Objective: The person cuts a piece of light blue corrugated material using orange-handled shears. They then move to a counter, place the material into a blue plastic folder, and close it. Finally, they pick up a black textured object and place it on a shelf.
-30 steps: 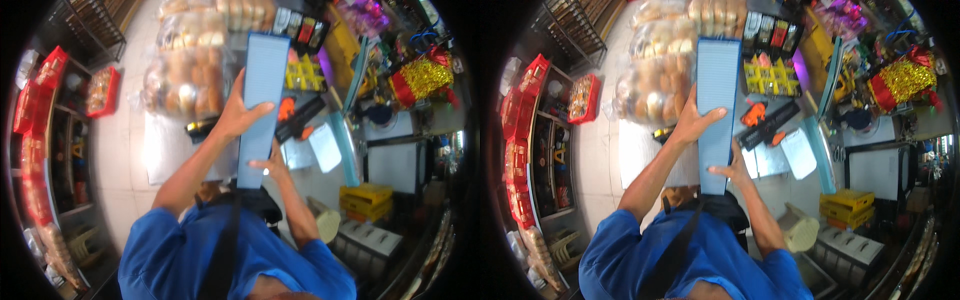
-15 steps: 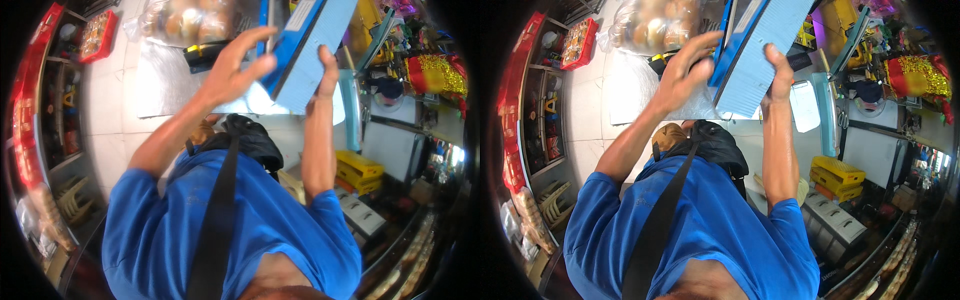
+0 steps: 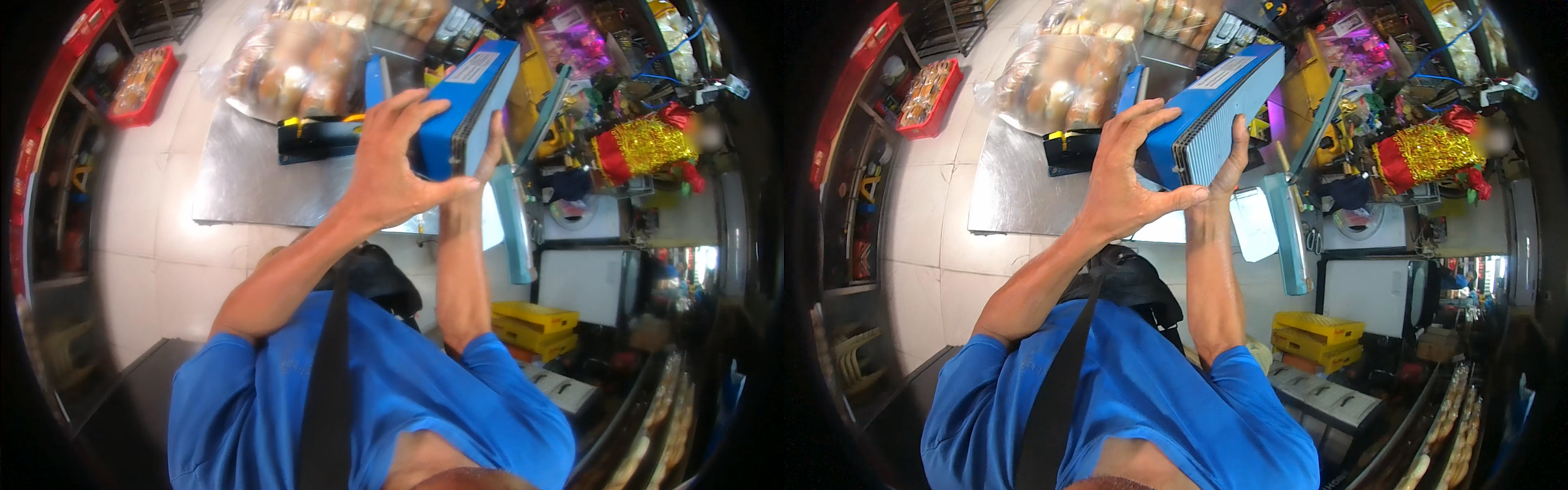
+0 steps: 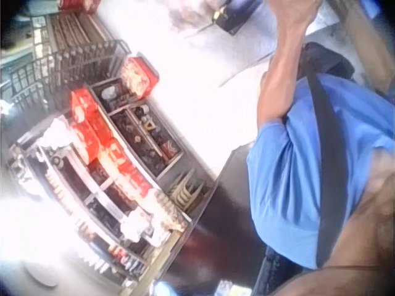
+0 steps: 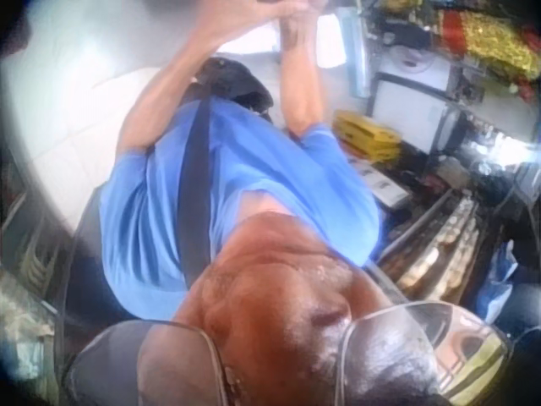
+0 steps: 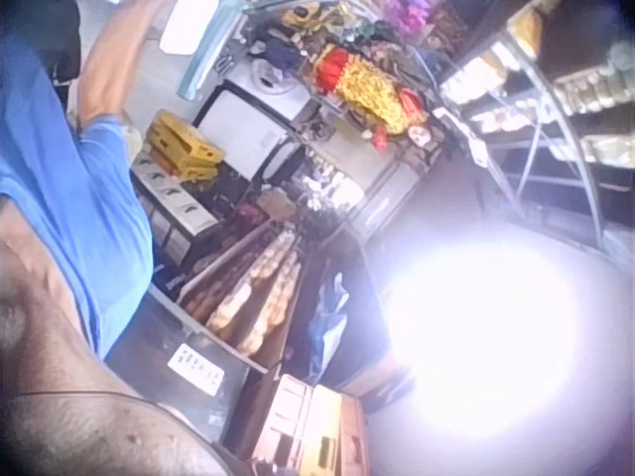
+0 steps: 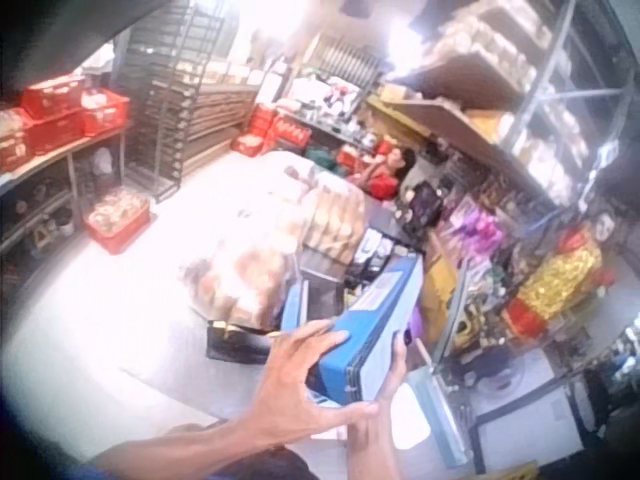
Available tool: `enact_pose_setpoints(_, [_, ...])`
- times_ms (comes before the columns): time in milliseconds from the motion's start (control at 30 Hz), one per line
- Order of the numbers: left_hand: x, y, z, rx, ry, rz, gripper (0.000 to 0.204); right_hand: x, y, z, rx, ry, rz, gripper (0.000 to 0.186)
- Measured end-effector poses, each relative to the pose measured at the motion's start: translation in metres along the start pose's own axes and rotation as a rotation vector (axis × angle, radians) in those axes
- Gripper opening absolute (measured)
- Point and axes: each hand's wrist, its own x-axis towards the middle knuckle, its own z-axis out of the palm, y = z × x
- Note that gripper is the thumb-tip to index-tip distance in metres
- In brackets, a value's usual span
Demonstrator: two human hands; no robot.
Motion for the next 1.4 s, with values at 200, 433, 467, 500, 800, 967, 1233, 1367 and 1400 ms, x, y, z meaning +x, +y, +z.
enact_pose_setpoints(200, [0.002, 0.019, 0.003, 0.009, 0.091, 0.093, 0.073, -0.015, -0.001, 0.019, 0.157, -0.010, -0.043, 0.077])
enact_pose_setpoints(433, [0.002, 0.039, -0.004, 0.017, 0.054, 0.120, 0.070, -0.019, 0.001, 0.016, 0.286, 0.005, -0.037, 0.075])
enact_pose_setpoints(467, [0.004, 0.038, -0.005, 0.021, 0.038, 0.130, 0.071, -0.020, 0.000, 0.014, 0.306, -0.006, -0.031, 0.074])
enact_pose_setpoints(500, [0.006, 0.037, -0.006, 0.026, 0.023, 0.140, 0.072, -0.021, -0.001, 0.014, 0.327, -0.017, -0.023, 0.074])
enact_pose_setpoints(800, [0.017, 0.021, -0.021, 0.014, -0.040, 0.122, 0.099, -0.015, -0.017, 0.030, 0.153, 0.134, -0.101, 0.050])
enact_pose_setpoints(967, [0.010, 0.016, -0.034, -0.116, -0.134, -0.053, 0.092, -0.016, -0.006, 0.031, 0.209, 0.125, -0.082, 0.050])
enact_pose_setpoints(1233, [-0.005, -0.015, -0.068, -0.419, -0.578, -0.584, 0.098, -0.077, 0.044, -0.005, -0.138, 0.097, -0.014, 0.065])
enact_pose_setpoints(1367, [0.048, -0.012, -0.047, -0.403, -0.580, -0.370, 0.105, -0.078, 0.075, -0.003, -0.454, 0.038, -0.159, 0.095])
enact_pose_setpoints(1400, [0.062, -0.020, -0.033, -0.407, -0.593, -0.298, 0.104, -0.079, 0.078, -0.011, -0.586, 0.044, -0.200, 0.102])
